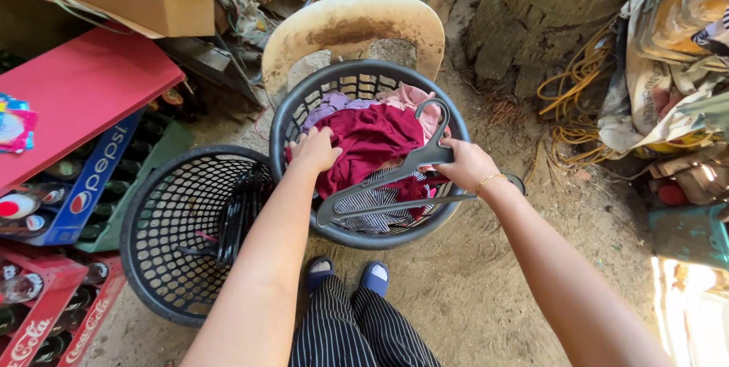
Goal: Hanging washed clothes on hangers and placing them on a drying rod.
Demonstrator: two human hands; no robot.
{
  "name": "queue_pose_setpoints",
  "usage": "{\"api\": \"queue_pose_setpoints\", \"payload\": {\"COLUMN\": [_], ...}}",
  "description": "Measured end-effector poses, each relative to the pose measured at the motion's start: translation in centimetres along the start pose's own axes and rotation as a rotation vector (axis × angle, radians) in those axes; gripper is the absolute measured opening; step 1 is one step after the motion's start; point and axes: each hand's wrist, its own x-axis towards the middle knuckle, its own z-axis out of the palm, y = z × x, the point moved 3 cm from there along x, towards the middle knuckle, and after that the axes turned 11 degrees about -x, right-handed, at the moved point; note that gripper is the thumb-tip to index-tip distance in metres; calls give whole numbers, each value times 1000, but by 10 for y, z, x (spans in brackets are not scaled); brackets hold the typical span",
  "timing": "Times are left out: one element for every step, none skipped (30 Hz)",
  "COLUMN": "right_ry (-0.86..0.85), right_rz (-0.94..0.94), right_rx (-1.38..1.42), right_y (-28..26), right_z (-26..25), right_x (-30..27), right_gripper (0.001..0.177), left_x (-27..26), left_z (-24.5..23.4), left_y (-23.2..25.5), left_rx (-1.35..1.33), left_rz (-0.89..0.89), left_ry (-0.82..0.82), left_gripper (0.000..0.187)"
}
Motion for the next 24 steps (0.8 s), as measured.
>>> {"api": "queue_pose_setpoints", "payload": {"right_ry": [-4,-13,-22,-25,-4,18,16,57,99,104,142,180,186,212,238,244,262,280,287,298,309,318,336,354], "right_rz": [6,28,50,51,69,83,81,127,173,171,209,246,243,276,310,310,326,343,344,353,362,361,356,348], "right_rx": [0,9,18,18,13,10,14,58,102,104,138,171,174,159,144,147,153,158,160,164,168,170,153,136], "right_y": [4,7,10,10,11,8,12,17,23,27,34,40,37,35,33,31,30,30,23,18,12,14,16,16], "right_z": [4,9,13,10,7,3,4,2,0,-2,-5,-8,-14,-21,-27,-30,-33,-38,-45,-50,-55,-56,-58,-60], "right_x": [1,1,0,-2,-4,-6,-4,-1,1,5,9,12,11,9,8,8,7,7,4,-1,-5,-2,1,4], "right_gripper": [54,56,58,58,58,57,57,56,54,54,52,49,49,46,43,43,42,40,40,40,39,39,37,35], "left_x": [-2,-5,-8,-3,1,4,15,26,37,6,-24,-56,-68,-78,-89,-79,-69,-58,-53,-49,-46,-31,-17,-3], "left_z": [0,-2,-4,-5,-9,-16,-21,-30,-39,-61,-82,-102,-114,-121,-127,-123,-120,-117,-118,-120,-123,-124,-126,-128], "left_y": [6,10,14,16,16,14,10,5,0,12,28,43,45,50,53,45,36,28,27,25,21,21,20,19], "left_rx": [0,-40,-81,-81,-310,-536,-532,-697,-863,-861,-757,-652,-650,-338,-25,-22,91,204,204,29,-147,-147,-310,-473], "left_rz": [2,2,1,0,6,12,9,0,-7,-3,54,109,113,152,185,190,160,132,137,130,123,129,150,171], "left_ry": [-7,60,128,125,241,360,360,482,603,607,523,440,446,288,130,135,173,211,216,321,424,430,428,424], "left_gripper": [53,44,37,37,41,47,47,49,52,52,55,57,57,68,79,79,54,31,31,29,29,29,28,28]}}
